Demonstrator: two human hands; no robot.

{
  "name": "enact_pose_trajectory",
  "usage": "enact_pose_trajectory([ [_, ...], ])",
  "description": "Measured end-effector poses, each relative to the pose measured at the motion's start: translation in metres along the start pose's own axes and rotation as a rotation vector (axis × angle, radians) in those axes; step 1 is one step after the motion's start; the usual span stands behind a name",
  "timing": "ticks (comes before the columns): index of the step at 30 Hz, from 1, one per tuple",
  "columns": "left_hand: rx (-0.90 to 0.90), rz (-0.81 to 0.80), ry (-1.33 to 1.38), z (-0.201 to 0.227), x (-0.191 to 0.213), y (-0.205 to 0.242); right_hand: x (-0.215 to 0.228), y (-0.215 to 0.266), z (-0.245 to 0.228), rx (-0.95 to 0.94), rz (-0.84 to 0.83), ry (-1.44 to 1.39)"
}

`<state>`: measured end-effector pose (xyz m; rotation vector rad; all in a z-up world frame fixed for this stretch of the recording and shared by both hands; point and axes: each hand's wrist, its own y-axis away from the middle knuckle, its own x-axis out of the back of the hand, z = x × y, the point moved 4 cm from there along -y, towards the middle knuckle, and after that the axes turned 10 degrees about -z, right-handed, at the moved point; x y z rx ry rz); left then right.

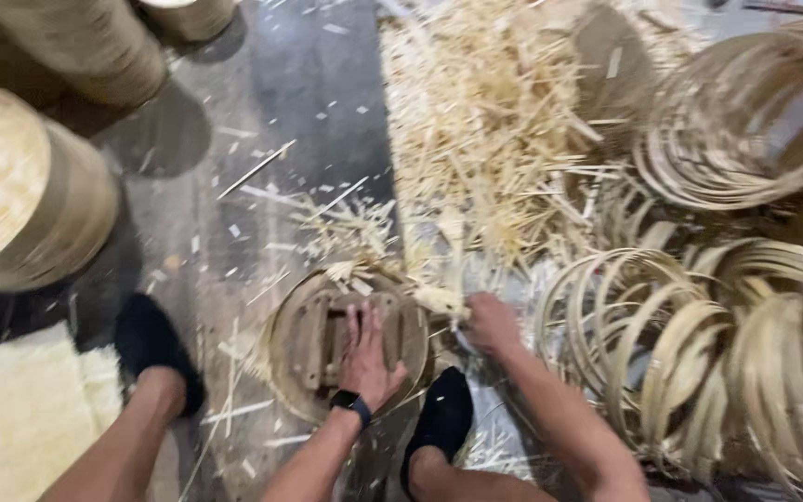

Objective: The person assembles bamboo basket bottoms by placing a woven mat over a circular frame, securing it on a wooden block, and trimming excess material with shears. The person repeats this process for multiple units, stacking the finished bottoms nearby.

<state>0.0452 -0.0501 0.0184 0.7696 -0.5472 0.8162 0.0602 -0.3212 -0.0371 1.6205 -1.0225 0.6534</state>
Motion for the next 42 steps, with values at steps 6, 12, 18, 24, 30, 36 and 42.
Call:
enact_pose_trajectory([
  [6,-0.091,0.05,-0.03,0.001,0.006,0.008,-0.009,-0.032,-0.032,0.074,0.032,0.155],
  [12,-0.055,-0.191,-0.073,-0.005,0.009,0.011,-0.009,-0.004,-0.013,0.091,0.124,0.006],
  [18,-0.122,-0.132,-0.082,-0.003,0.01,0.008,0.005,0.027,-0.038,0.143,0.276,0.06],
  [24,-0.1,-0.135,-0.077,-0.006,0.004,0.009,-0.003,0.032,-0.027,-0.121,-0.017,-0.033],
  [30,-0.1,-0.125,-0.067,-0.007,0.003,0.008,-0.004,0.017,-0.013,-0.071,-0.059,0.026],
  [36,-0.119,-0.133,-0.053,-0.003,0.007,0.008,-0.01,-0.023,-0.037,-0.039,-0.082,0.27],
  [42,-0.148,-0.283,-0.079,-0.005,0.015,0.012,-0.012,-0.011,-0.002,-0.112,-0.357,0.216],
])
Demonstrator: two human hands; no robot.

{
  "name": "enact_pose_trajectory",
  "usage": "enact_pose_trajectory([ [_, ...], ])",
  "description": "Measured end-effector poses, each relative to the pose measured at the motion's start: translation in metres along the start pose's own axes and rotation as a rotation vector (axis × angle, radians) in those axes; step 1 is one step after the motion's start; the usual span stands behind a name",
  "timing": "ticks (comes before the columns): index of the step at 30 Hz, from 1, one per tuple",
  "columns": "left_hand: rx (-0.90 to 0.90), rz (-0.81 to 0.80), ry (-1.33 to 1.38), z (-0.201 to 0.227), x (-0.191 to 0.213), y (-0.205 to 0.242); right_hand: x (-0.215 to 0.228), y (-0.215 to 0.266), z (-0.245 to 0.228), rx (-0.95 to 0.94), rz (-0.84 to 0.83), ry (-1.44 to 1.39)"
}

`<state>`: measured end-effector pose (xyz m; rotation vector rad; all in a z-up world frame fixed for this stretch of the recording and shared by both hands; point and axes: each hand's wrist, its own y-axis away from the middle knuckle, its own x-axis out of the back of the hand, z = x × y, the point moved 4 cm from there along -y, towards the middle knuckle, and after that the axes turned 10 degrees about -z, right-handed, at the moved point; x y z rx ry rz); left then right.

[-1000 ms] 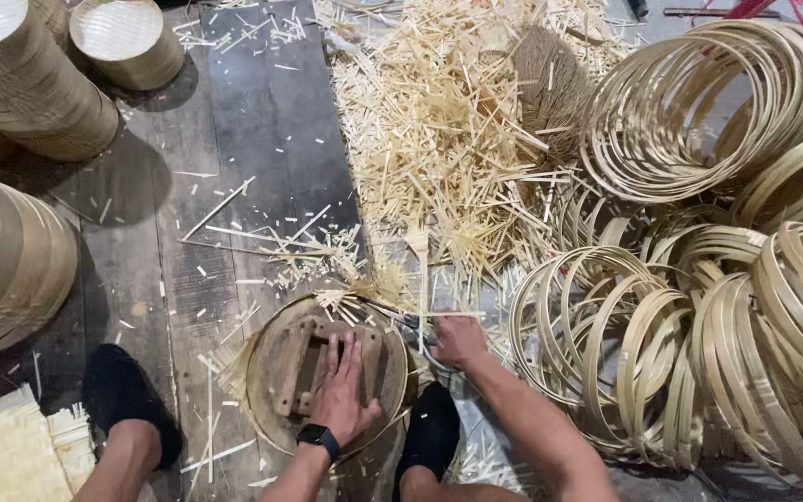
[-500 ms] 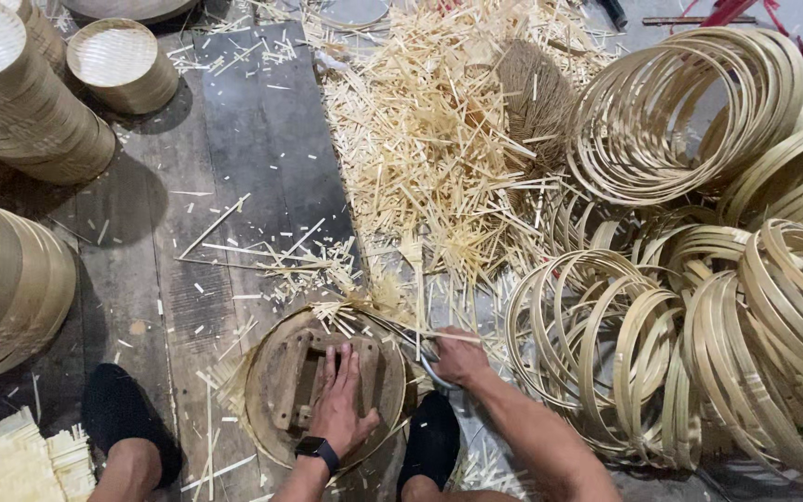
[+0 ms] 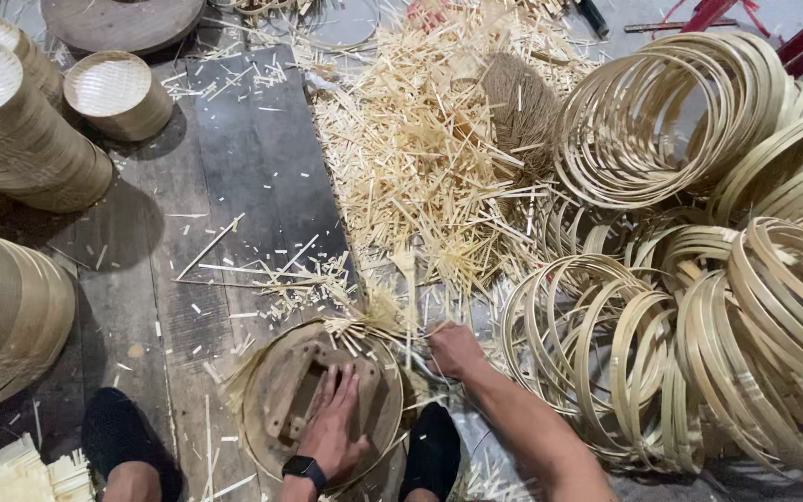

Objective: The person assembles bamboo basket bottoms by placing a woven mat over a circular frame, securing it on a wooden block, and trimming excess material with shears. The person repeats this process for multiple units, stacking the finished bottoms nearby.

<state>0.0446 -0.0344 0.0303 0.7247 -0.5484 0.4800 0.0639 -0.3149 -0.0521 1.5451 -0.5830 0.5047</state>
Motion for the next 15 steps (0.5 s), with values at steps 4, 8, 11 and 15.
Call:
enact_pose_trajectory([
  [4,-0.012,-0.034,0.003,0.0,0.0,-0.002,0.015,0.01,-0.012,0.086,0.352,-0.019],
  [8,-0.019,-0.041,0.021,-0.004,-0.003,0.001,0.014,-0.019,-0.035,0.033,0.19,-0.092],
  [11,-0.026,-0.1,-0.024,-0.01,-0.003,0.004,0.003,-0.022,-0.018,0.071,0.109,-0.076],
  [15,-0.14,-0.13,-0.029,-0.021,-0.003,0.009,-0.006,-0.003,0.012,0.121,0.297,-0.07],
])
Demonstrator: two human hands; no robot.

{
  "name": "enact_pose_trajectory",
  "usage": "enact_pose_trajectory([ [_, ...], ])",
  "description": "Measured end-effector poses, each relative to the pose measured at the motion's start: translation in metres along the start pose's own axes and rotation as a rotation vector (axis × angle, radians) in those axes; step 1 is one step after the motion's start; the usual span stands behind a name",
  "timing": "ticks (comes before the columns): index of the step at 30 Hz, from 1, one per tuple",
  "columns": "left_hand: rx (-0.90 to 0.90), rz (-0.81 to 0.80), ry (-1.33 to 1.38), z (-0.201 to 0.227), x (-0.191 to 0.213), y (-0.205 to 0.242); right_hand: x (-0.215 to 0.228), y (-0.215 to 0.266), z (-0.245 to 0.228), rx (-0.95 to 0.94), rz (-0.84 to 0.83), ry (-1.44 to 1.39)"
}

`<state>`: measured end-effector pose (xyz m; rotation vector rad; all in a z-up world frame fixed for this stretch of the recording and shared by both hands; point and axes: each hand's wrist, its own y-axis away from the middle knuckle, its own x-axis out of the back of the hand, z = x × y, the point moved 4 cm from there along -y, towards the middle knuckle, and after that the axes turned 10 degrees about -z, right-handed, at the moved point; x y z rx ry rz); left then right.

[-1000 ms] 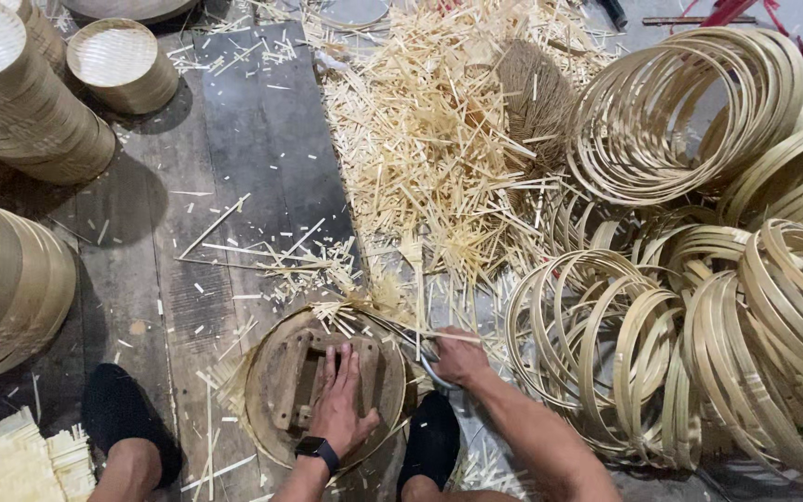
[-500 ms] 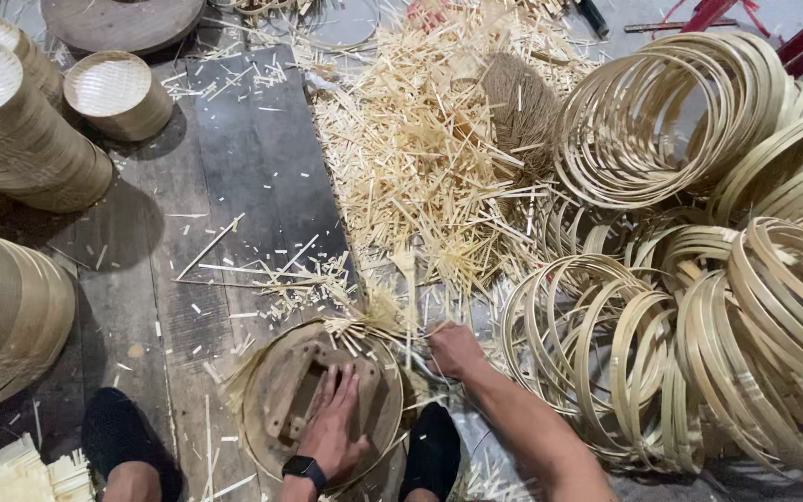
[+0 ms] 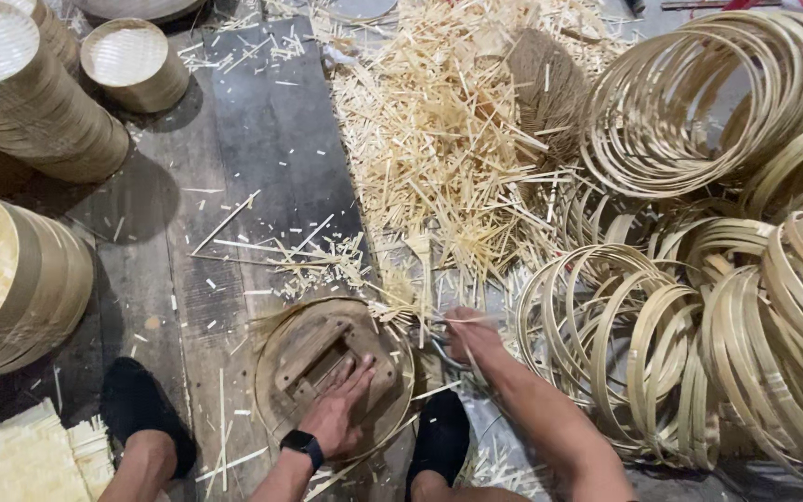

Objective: The person assembles bamboo basket bottoms by placing a woven mat over a circular frame, securing it on a wooden block, and trimming excess material with shears. The person repeats this process for multiple units, stacking the finished bottoms nearby.

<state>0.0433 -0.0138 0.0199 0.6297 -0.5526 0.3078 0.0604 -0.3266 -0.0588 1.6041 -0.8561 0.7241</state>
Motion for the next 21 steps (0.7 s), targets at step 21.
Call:
enact_pose_trajectory([
  [21,0.505,0.417,0.099,0.008,-0.033,-0.056,0.053,-0.014,-0.061,-0.01,0.175,-0.007],
])
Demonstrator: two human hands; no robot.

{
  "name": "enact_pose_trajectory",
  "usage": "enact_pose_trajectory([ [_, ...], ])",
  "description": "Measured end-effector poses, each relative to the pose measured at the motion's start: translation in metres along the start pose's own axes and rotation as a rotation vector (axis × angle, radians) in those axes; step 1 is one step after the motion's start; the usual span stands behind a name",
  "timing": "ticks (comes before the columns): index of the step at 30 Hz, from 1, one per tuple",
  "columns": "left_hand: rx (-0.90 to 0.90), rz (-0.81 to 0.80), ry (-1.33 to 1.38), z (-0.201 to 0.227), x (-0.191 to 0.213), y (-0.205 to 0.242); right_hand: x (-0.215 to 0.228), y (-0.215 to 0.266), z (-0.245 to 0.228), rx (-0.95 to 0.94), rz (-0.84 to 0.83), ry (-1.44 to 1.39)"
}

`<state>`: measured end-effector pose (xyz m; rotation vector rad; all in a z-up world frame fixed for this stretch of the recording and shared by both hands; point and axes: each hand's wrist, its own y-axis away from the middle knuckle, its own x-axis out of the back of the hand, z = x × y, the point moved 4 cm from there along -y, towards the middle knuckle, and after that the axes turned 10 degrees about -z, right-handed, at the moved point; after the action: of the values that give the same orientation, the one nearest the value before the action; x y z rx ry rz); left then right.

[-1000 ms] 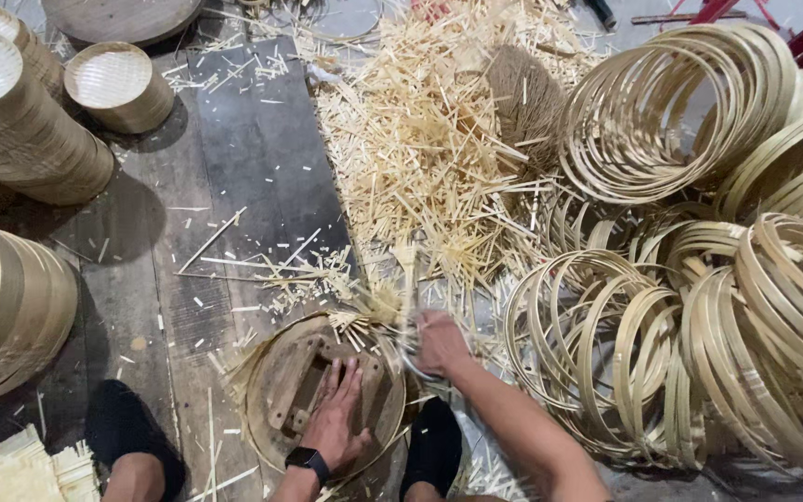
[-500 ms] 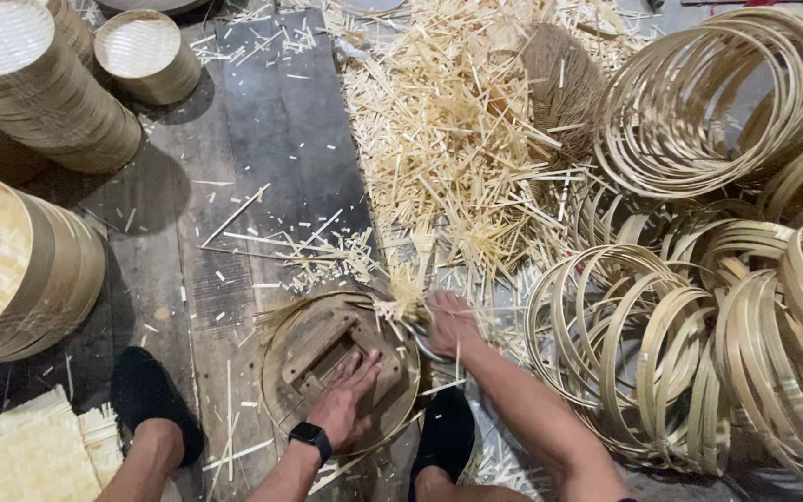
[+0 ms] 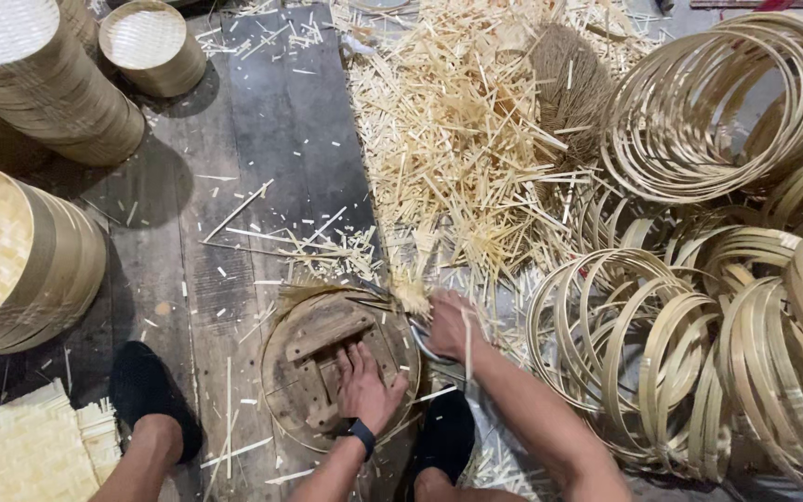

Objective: The person assembles bamboo basket bottoms by placing a woven mat over a circular frame, securing it on a wooden block, and trimming excess material with shears. The person repeats this process for multiple units, stacking the finished bottoms nearby.

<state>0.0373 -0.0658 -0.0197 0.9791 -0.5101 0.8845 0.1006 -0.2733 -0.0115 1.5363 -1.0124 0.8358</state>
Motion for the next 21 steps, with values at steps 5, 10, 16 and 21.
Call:
enact_pose_trajectory([
  [5,-0.091,-0.042,-0.05,-0.005,0.007,0.004,-0.022,0.004,0.034,-0.076,-0.277,-0.089],
  [10,-0.191,-0.152,-0.073,-0.011,0.009,0.014,-0.027,0.021,0.047,-0.008,-0.128,0.013],
  [16,-0.179,-0.201,-0.147,-0.005,0.016,0.015,-0.033,-0.013,0.016,-0.074,-0.216,-0.003],
  [21,-0.312,-0.263,-0.207,-0.018,0.025,0.023,-0.022,0.02,0.051,0.085,-0.046,-0.005],
])
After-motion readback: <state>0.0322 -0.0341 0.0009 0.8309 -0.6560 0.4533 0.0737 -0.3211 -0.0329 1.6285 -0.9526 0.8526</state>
